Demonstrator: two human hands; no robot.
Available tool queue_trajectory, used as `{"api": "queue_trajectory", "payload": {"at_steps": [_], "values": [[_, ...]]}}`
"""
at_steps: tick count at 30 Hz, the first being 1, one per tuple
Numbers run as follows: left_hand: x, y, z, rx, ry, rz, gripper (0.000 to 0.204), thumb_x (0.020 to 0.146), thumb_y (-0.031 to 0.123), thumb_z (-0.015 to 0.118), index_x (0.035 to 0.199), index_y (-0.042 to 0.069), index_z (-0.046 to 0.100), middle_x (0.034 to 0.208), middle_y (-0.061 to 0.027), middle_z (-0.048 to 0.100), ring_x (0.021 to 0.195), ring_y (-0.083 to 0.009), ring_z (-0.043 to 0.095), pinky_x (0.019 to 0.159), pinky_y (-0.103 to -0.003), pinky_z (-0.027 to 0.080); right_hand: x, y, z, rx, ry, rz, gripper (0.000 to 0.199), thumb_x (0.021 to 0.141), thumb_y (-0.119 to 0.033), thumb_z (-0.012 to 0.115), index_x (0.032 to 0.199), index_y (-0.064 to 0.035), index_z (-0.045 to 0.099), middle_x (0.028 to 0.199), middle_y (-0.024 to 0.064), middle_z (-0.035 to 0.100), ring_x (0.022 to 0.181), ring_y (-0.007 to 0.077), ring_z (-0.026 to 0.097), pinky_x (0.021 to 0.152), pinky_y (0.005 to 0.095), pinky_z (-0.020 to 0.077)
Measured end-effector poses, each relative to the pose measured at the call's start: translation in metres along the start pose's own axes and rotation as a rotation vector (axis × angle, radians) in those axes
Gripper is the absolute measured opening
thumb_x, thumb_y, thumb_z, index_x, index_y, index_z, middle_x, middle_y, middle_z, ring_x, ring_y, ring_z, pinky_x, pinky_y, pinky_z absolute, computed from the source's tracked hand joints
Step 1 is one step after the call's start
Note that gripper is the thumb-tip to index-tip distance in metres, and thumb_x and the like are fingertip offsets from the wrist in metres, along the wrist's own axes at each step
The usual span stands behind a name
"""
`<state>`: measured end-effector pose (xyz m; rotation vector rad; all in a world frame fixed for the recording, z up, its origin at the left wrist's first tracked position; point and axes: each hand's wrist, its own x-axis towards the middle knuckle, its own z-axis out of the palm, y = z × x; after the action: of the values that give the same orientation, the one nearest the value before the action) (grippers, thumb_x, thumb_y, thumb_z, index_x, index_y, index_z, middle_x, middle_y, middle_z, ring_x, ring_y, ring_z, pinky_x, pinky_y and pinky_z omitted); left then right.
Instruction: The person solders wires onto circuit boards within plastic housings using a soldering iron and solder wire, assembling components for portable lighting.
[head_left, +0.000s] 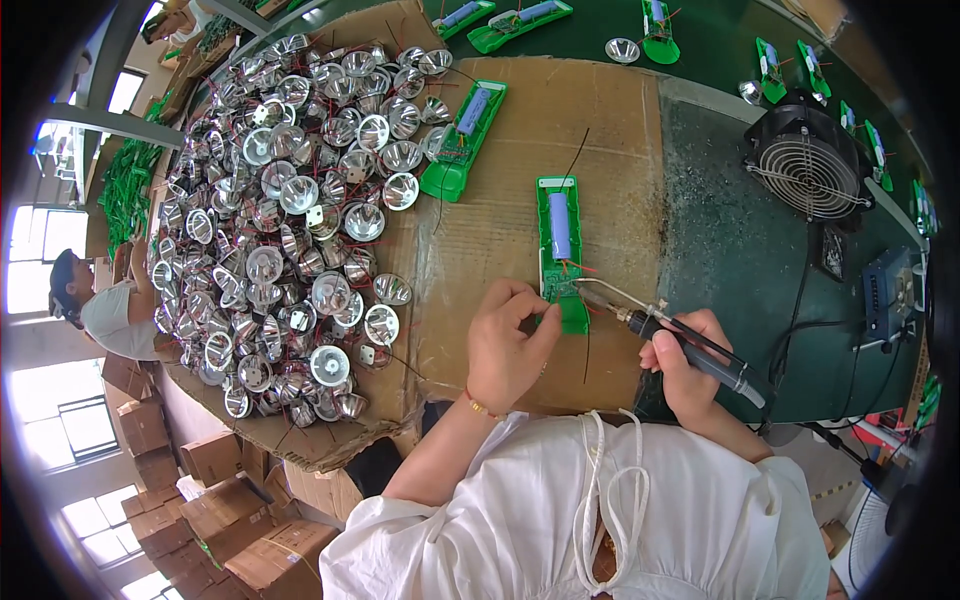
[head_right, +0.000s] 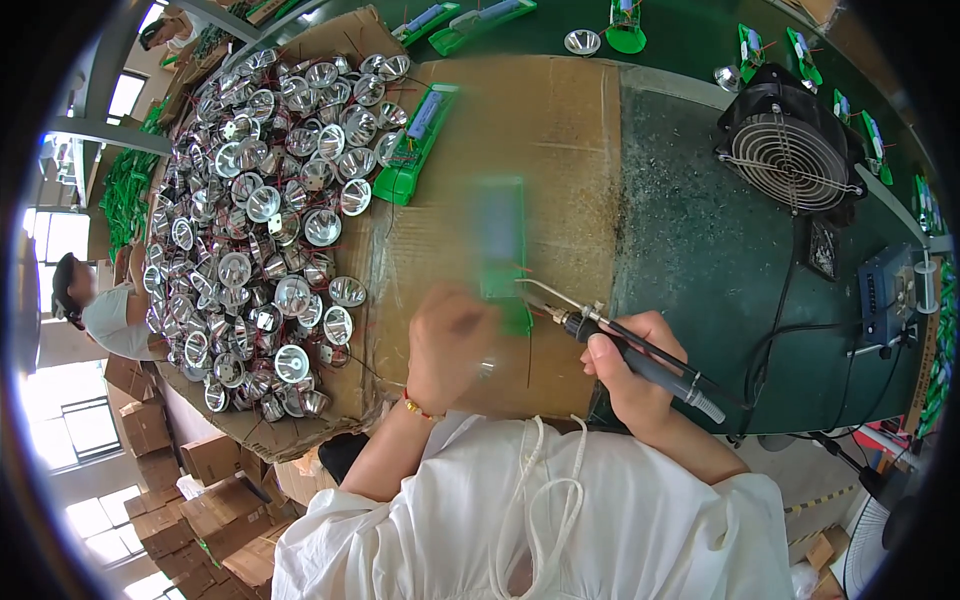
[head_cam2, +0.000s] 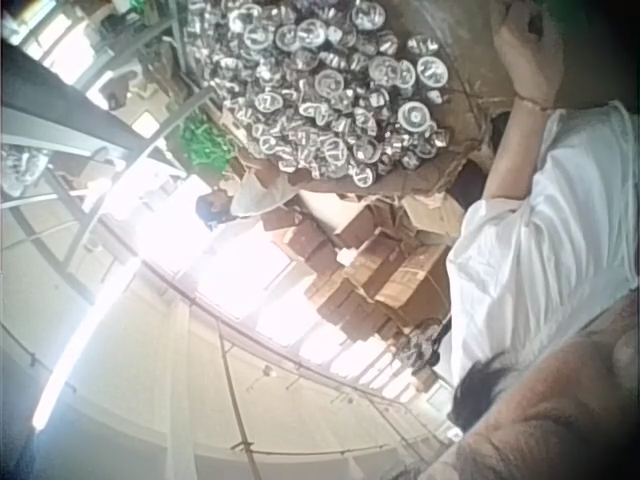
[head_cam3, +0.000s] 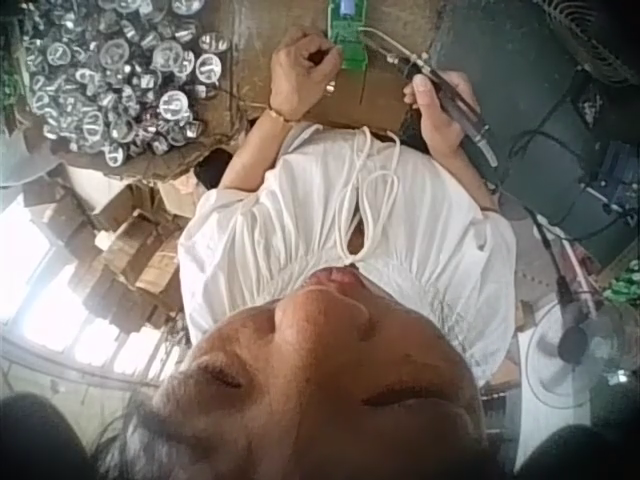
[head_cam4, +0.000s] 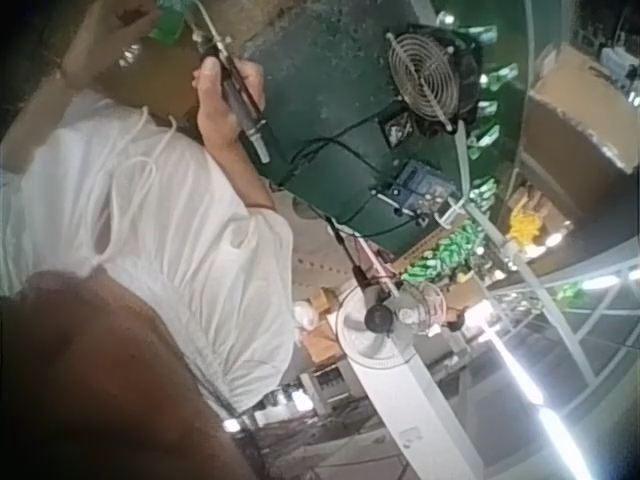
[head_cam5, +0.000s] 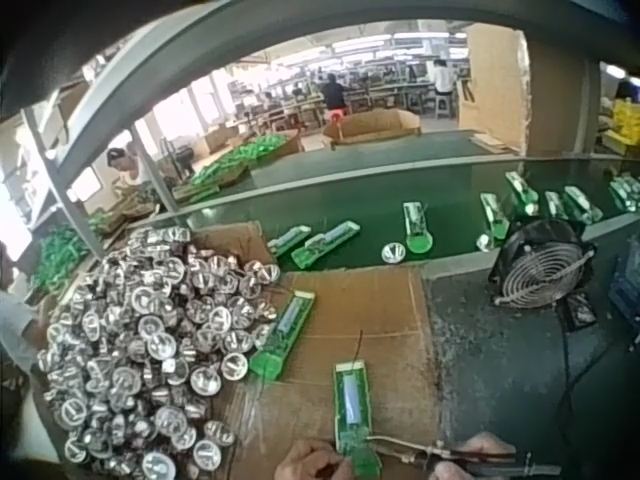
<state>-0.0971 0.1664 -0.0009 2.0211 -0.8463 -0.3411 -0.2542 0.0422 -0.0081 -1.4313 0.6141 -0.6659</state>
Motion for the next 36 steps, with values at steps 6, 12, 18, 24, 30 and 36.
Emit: {"api": "queue_trajectory", "payload": {"at_steps": [6,12,18,24,30,36], "values": [[0.0,0.0,0.0,-0.005,-0.012,-0.014,0.009,0.075,0.008,0.065,0.071,0.001,0.061,0.08,-0.009,0.053,0.058,-0.0176,0.053,0.049,-0.026,0.044,-0.001,-0.001,-0.009,0.092,0.031,0.016,0.015,0.082,-0.005,0.06,0.087,0.0022,0.048,0.068,0.0111,0.058,0.055,0.0124,0.057,0.051,0.0253,0.0494],[0.001,-0.001,0.0,-0.001,-0.007,-0.001,0.009,0.075,0.008,0.064,0.071,0.001,0.061,0.079,-0.0088,0.053,0.057,-0.0176,0.053,0.047,-0.026,0.043,0.0,0.002,-0.015,0.071,0.062,0.037,0.014,0.083,-0.005,0.059,0.087,0.0017,0.047,0.066,0.0106,0.058,0.054,0.012,0.057,0.049,0.0242,0.0484],[0.003,0.003,-0.002,-0.154,0.073,-0.122,0.007,0.073,0.008,0.066,0.073,0.002,0.062,0.074,-0.0088,0.059,0.057,-0.0162,0.057,0.051,-0.025,0.045,0.003,0.002,-0.024,0.058,0.107,0.053,0.013,0.083,-0.005,0.058,0.086,0.0009,0.047,0.063,0.0097,0.058,0.052,0.0114,0.055,0.047,0.0227,0.046],[0.029,0.01,-0.019,0.161,-0.248,-0.168,0.018,0.076,0.018,0.063,0.069,0.002,0.064,0.058,-0.0114,0.061,0.052,-0.0212,0.062,0.052,-0.03,0.048,0.008,0.008,-0.042,0.071,0.151,0.047,0.013,0.083,-0.005,0.058,0.086,0.001,0.047,0.065,0.0099,0.058,0.052,0.0111,0.055,0.047,0.0221,0.0452],[0.193,0.022,0.028,0.526,-0.158,0.328,0.02,0.073,0.021,0.057,0.066,0.005,0.067,0.063,-0.0175,0.06,0.058,-0.0336,0.06,0.056,-0.039,0.05,0.015,0.006,-0.049,0.102,0.187,0.136,0.012,0.083,-0.005,0.059,0.085,0.0003,0.047,0.066,0.0098,0.058,0.054,0.0113,0.056,0.049,0.0226,0.0459],[0.313,0.019,0.04,0.214,0.074,0.238,0.043,0.078,0.034,0.061,0.111,0.006,0.058,0.104,-0.0176,0.06,0.093,-0.0318,0.058,0.079,-0.038,0.046,0.018,0.01,-0.052,0.142,0.206,0.174,0.013,0.082,-0.004,0.059,0.083,0.0,0.047,0.066,0.0102,0.059,0.055,0.0117,0.057,0.051,0.0243,0.0481]]}}
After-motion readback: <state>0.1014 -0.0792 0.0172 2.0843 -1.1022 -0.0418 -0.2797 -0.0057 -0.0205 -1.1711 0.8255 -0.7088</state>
